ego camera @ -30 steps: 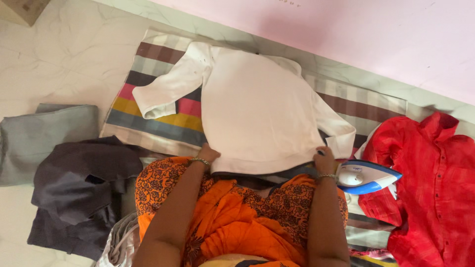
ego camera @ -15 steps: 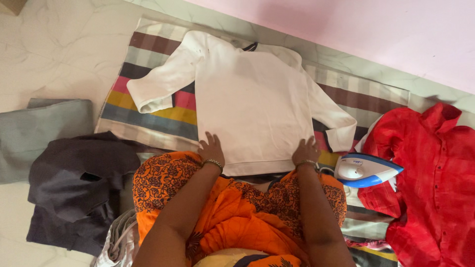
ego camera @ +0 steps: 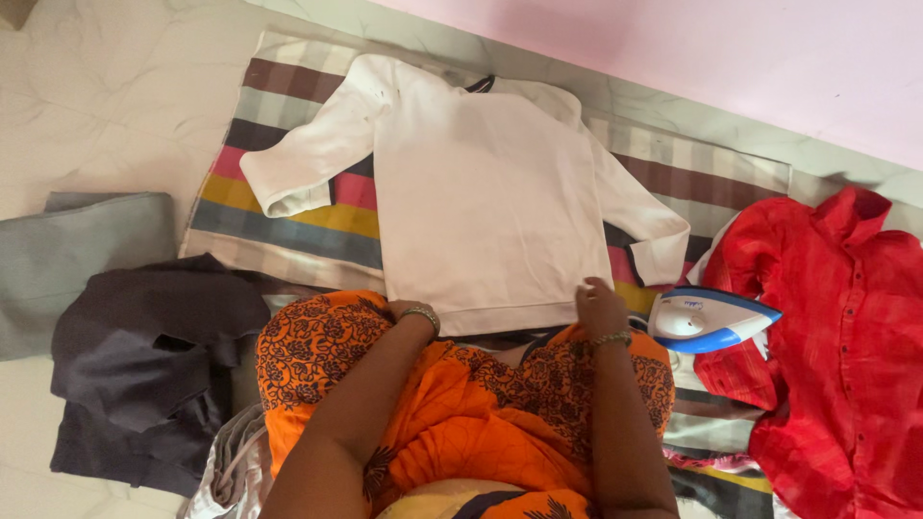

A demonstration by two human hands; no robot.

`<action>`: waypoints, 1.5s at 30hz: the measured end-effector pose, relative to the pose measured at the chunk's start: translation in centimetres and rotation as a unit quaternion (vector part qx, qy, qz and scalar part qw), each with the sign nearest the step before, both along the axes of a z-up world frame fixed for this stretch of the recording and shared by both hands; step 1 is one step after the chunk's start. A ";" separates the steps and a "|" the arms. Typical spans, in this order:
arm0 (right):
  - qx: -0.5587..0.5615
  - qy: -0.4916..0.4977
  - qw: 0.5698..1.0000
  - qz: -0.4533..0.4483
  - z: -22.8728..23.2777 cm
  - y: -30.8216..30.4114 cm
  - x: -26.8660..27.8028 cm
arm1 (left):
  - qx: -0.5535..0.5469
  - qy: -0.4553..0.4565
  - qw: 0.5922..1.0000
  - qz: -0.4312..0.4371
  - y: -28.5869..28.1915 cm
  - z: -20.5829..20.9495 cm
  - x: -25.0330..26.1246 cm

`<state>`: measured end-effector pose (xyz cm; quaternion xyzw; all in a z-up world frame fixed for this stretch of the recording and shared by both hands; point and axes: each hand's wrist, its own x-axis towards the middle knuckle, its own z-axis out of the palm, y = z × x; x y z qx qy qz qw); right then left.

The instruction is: The person irons a white long-sleeved shirt and a pair of dark trousers on a striped mat on the floor. They use a blue and white iron, smoothing the fabric of each garment before moving to the next.

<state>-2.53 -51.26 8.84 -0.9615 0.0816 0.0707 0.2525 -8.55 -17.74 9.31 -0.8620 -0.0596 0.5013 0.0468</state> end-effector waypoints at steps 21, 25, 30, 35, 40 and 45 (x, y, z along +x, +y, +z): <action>0.402 -0.170 0.841 -0.319 -1.7 -18.7 -6.1 | -0.108 -0.158 0.976 0.104 0.4 -4.1 -0.4; 0.491 -0.200 0.771 -0.352 -2.1 -19.2 -5.5 | -0.119 -0.160 0.976 0.084 0.2 -4.8 -0.3; 0.395 -0.313 0.826 -0.253 -2.0 -19.9 -4.2 | -0.115 -0.150 0.977 0.096 0.1 -5.6 0.1; 0.503 -0.226 0.791 -0.266 -0.6 -20.0 -2.5 | -0.109 -0.156 0.977 0.091 0.0 -5.1 0.1; 0.497 -0.208 0.801 -0.260 -0.2 -19.8 -0.4 | -0.103 -0.114 0.986 0.061 -0.2 -4.5 0.0; 0.244 -0.149 0.936 -0.208 -1.6 -19.5 -1.9 | -0.103 -0.109 0.987 0.060 -0.2 -5.0 0.2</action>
